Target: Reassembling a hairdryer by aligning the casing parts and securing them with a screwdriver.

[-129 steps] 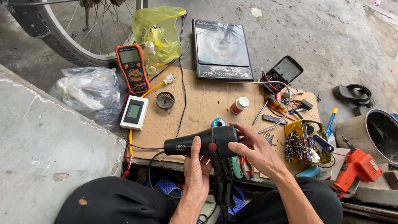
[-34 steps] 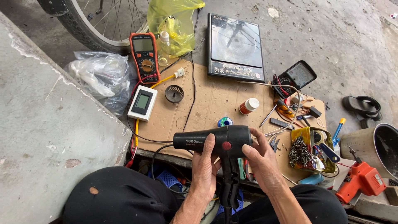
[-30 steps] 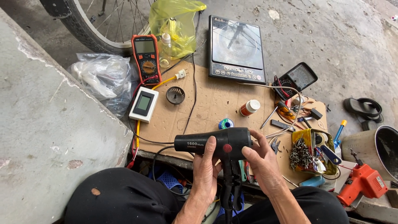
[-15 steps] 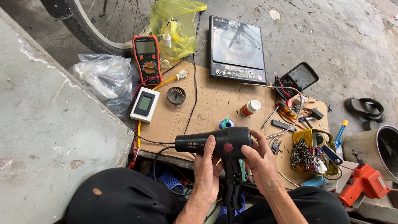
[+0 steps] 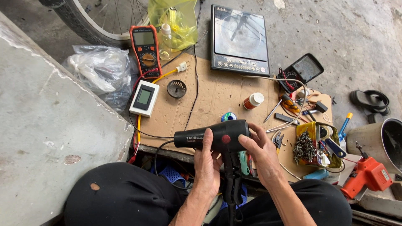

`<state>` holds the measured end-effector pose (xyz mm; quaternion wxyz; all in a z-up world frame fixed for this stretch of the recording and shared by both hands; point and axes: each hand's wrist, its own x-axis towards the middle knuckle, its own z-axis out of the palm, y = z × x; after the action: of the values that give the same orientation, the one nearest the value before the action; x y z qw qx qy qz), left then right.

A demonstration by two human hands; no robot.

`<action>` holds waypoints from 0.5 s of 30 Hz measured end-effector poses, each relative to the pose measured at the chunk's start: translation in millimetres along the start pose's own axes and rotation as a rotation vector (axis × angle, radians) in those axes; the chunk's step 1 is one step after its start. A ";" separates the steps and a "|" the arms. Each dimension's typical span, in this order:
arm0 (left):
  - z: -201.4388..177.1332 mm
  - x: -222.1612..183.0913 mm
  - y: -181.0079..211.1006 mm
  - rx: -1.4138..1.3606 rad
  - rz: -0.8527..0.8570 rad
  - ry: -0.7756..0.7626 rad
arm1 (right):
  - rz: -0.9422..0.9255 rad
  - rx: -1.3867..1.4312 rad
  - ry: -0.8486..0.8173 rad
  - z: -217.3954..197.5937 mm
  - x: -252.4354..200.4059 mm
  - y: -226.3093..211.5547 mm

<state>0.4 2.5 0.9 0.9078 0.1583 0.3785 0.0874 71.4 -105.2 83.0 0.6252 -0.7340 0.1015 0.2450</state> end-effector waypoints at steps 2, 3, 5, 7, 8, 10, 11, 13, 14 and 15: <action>-0.3 0.9 -1.2 0.005 -0.022 0.022 | -0.034 -0.041 0.001 -2.8 2.8 7.3; 0.5 1.5 -1.4 0.008 -0.038 0.041 | -0.075 -0.082 -0.001 -4.2 4.3 10.0; -0.5 0.9 -1.2 0.001 -0.040 0.039 | -0.058 -0.059 -0.001 -0.1 1.1 9.4; 0.2 1.2 -1.0 -0.003 -0.039 0.034 | -0.046 -0.031 -0.002 0.1 0.2 8.3; -0.6 1.7 -0.9 -0.015 -0.043 0.034 | -0.042 -0.060 -0.004 -0.8 0.2 9.2; 0.2 0.1 0.9 -0.020 -0.046 0.027 | -0.043 -0.082 -0.001 -4.1 -4.0 12.3; 2.4 -2.2 2.6 -0.068 -0.057 0.001 | -0.061 -0.146 -0.019 -6.6 -8.3 14.0; 5.6 -5.2 6.9 -0.103 -0.062 -0.036 | -0.090 -0.197 -0.032 -11.5 -20.2 18.2; 6.1 -6.1 9.3 -0.149 -0.058 -0.093 | -0.011 -0.168 -0.030 -13.6 -27.8 21.0; 6.6 -6.9 11.2 -0.195 -0.055 -0.151 | 0.068 -0.139 -0.029 -16.0 -35.1 24.3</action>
<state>-0.2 9.7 13.8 0.9468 0.0650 0.3031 0.0868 33.9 -130.9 80.6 0.5653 -0.7683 0.1002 0.2832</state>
